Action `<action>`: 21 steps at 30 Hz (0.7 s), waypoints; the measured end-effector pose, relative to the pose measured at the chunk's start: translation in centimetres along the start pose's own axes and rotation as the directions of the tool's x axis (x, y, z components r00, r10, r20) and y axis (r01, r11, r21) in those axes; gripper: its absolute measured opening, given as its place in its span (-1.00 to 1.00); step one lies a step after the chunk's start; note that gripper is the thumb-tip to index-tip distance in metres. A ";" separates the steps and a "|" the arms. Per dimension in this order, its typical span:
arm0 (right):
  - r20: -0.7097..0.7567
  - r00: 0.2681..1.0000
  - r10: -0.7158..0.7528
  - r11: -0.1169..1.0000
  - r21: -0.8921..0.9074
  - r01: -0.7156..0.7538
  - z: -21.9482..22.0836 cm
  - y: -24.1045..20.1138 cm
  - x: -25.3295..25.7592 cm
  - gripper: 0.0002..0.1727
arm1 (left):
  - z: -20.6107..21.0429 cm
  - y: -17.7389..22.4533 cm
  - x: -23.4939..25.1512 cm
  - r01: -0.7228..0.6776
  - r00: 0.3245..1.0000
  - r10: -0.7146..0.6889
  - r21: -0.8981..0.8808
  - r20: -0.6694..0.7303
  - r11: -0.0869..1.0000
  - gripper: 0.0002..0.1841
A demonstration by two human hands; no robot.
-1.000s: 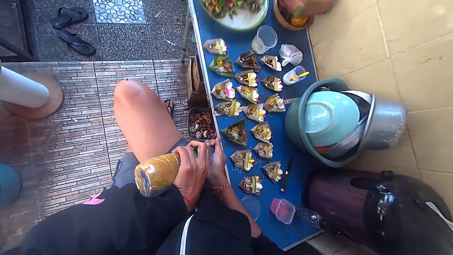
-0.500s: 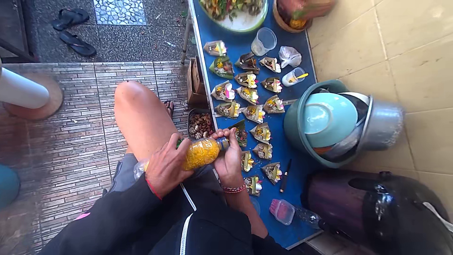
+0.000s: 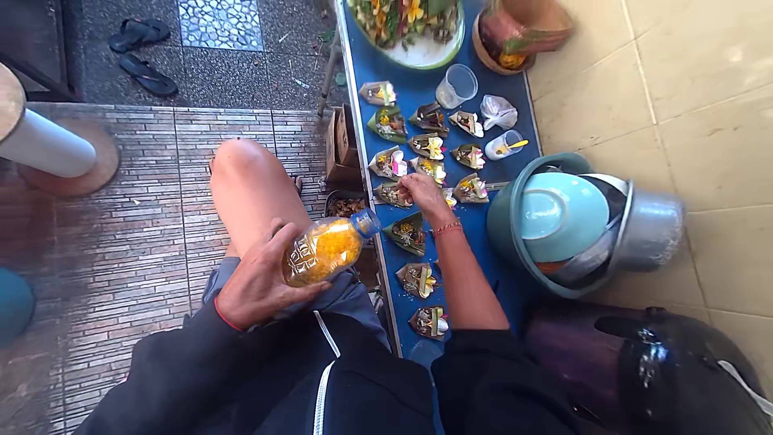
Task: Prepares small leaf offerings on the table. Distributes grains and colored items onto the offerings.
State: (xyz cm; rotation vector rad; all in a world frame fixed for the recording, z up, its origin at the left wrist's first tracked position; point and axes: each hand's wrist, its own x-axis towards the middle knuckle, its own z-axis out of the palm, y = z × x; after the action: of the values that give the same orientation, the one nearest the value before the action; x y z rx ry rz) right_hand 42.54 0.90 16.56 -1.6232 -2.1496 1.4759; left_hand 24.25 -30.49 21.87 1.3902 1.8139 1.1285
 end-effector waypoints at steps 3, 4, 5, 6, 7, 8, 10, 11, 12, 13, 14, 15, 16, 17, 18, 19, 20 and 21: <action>0.040 0.999 -0.005 0.970 -0.244 0.015 -0.9 0.5 2.8 -0.67 | -0.4 -0.3 -0.1 0.001 1.000 -0.001 -0.003 -0.025 1.000 -0.17; 0.047 0.998 -0.029 0.951 -0.306 0.042 -0.9 0.6 3.4 -0.67 | -0.5 -0.4 -0.2 0.001 1.000 -0.001 -0.004 -0.030 1.000 -0.16; 0.059 0.997 -0.057 0.925 -0.372 0.075 -0.9 0.6 3.7 -0.68 | -0.5 -0.5 -0.2 -0.003 0.999 0.002 -0.005 -0.034 1.000 -0.16; 0.075 0.993 -0.089 0.895 -0.431 0.113 -0.8 0.5 3.8 -0.68 | -0.5 -0.6 -0.2 -0.007 0.999 0.007 -0.005 -0.037 1.000 -0.16; 0.091 0.989 -0.118 0.862 -0.486 0.147 -0.6 0.4 3.8 -0.69 | -0.6 -0.7 -0.2 -0.009 0.999 0.009 -0.005 -0.036 1.000 -0.15; 0.104 0.985 -0.139 0.833 -0.526 0.173 -0.4 0.2 3.7 -0.69 | -0.6 -0.8 -0.1 -0.012 0.999 0.012 -0.008 -0.035 1.000 -0.15; 0.124 0.981 -0.152 0.794 -0.576 0.196 -0.1 -0.1 3.4 -0.69 | -0.6 -0.9 -0.1 -0.016 0.999 0.015 -0.009 -0.036 1.000 -0.15; 0.127 0.980 -0.156 0.782 -0.590 0.201 0.1 -0.1 3.3 -0.69 | -0.6 -0.9 -0.1 -0.016 0.999 0.016 -0.009 -0.038 1.000 -0.16; 0.129 0.977 -0.168 0.774 -0.597 0.212 0.2 0.0 3.3 -0.70 | -0.6 -0.9 -0.1 -0.019 0.999 0.019 -0.012 -0.038 1.000 -0.16; 0.131 0.974 -0.186 0.768 -0.599 0.227 0.3 0.2 3.4 -0.71 | -0.5 -1.0 -0.1 -0.020 0.999 0.020 -0.018 -0.033 1.000 -0.16; 0.135 0.971 -0.197 0.763 -0.601 0.238 0.3 0.4 3.5 -0.71 | -0.5 -1.0 -0.1 -0.022 0.999 0.021 -0.025 -0.030 0.999 -0.17; 0.141 0.968 -0.209 0.760 -0.600 0.251 0.3 0.6 3.6 -0.72 | -0.5 -1.0 -0.1 -0.024 0.999 0.023 -0.030 -0.027 0.999 -0.18; 0.144 0.967 -0.210 0.757 -0.602 0.254 0.3 0.6 3.6 -0.73 | -0.5 -1.1 -0.1 -0.024 0.999 0.023 -0.033 -0.024 0.999 -0.19; 0.147 0.968 -0.204 0.755 -0.605 0.251 0.3 0.5 3.5 -0.73 | -0.5 -1.0 -0.1 -0.022 1.000 0.021 -0.032 -0.023 0.999 -0.19; 0.148 0.969 -0.199 0.750 -0.613 0.248 0.3 0.5 3.5 -0.72 | -0.4 -1.0 -0.1 -0.021 1.000 0.020 -0.034 -0.023 0.999 -0.19; 0.149 0.968 -0.203 0.742 -0.621 0.251 0.3 0.4 3.4 -0.71 | -0.4 -1.1 -0.1 -0.023 0.999 0.022 -0.038 -0.024 0.999 -0.19; 0.151 0.967 -0.205 0.736 -0.628 0.253 0.2 0.3 3.4 -0.71 | -0.4 -1.1 -0.1 -0.023 0.999 0.022 -0.041 -0.025 0.999 -0.19; 0.152 0.967 -0.204 0.731 -0.633 0.254 0.2 0.3 3.4 -0.71 | -0.4 -1.1 -0.1 -0.020 1.000 0.019 -0.043 -0.024 0.999 -0.19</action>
State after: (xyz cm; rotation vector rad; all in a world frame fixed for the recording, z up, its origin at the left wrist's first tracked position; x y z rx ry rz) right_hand 41.13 3.41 14.71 -1.3578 -2.9968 0.7458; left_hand 23.41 -30.78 21.14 1.3782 1.7847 1.1918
